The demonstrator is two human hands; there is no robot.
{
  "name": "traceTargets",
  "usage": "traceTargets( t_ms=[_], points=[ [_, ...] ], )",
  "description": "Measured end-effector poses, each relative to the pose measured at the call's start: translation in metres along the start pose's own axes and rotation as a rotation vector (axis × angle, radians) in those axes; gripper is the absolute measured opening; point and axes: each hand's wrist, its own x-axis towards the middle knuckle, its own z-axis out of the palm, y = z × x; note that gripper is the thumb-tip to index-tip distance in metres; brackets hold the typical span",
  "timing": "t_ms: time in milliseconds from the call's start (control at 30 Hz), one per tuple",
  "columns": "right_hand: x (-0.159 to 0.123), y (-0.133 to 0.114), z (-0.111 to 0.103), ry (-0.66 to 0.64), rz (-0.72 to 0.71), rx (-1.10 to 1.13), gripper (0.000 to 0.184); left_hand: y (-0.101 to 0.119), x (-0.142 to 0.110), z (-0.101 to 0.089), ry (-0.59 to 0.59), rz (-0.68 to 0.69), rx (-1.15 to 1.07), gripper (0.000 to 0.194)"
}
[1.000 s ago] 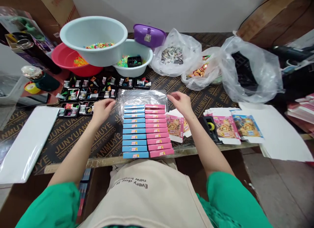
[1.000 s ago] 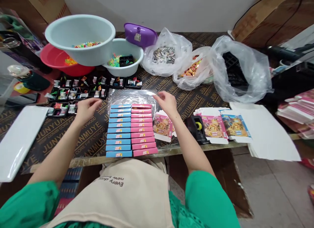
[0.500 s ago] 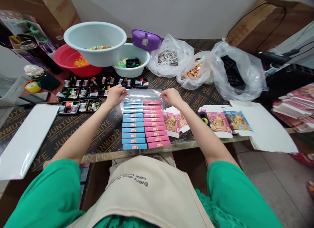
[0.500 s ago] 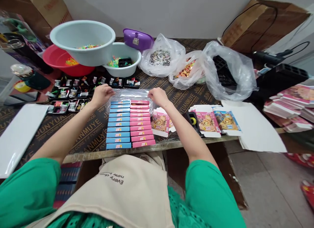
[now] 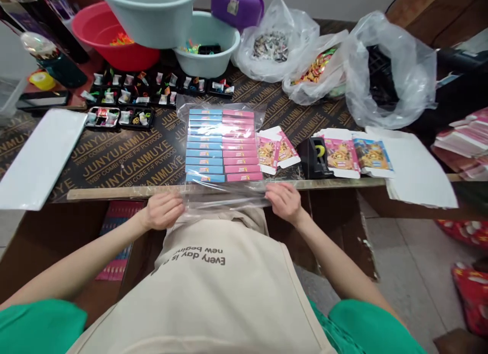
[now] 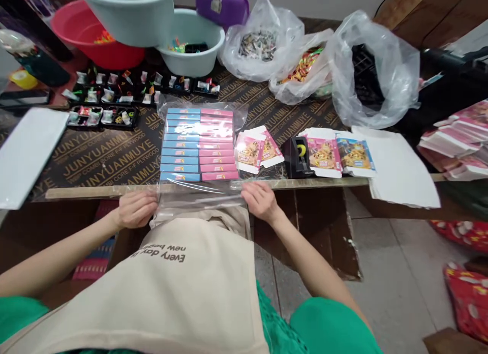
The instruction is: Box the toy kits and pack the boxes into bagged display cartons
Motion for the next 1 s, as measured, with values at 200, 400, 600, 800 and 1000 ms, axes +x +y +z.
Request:
traceTargets(
  t_ms=[200,400,600,800,1000],
  points=[
    [-0.020,-0.014,0.028,0.232,0.106,-0.012,0.026,0.007,-0.023,0.023,0.060,-0.236,0.015,0.021],
    [0.002,-0.007,0.034,0.134,0.035,-0.014,0.018,-0.013,-0.018,0.025,-0.133,-0.235,-0.056,0.012],
    [-0.012,-0.031,0.035,0.040,-0.177,0.111,0.021,0.018,-0.023,0.026,-0.434,-0.030,-0.237,0.022],
    [0.056,-0.037,0.033,0.190,0.007,0.214,0.024,0.000,0.042,0.049,-0.310,-0.329,-0.396,0.032],
    [0.217,0.042,-0.017,0.357,0.438,0.294,0.021,-0.095,0.169,-0.008,0.353,-0.773,-0.340,0.030]
  ],
)
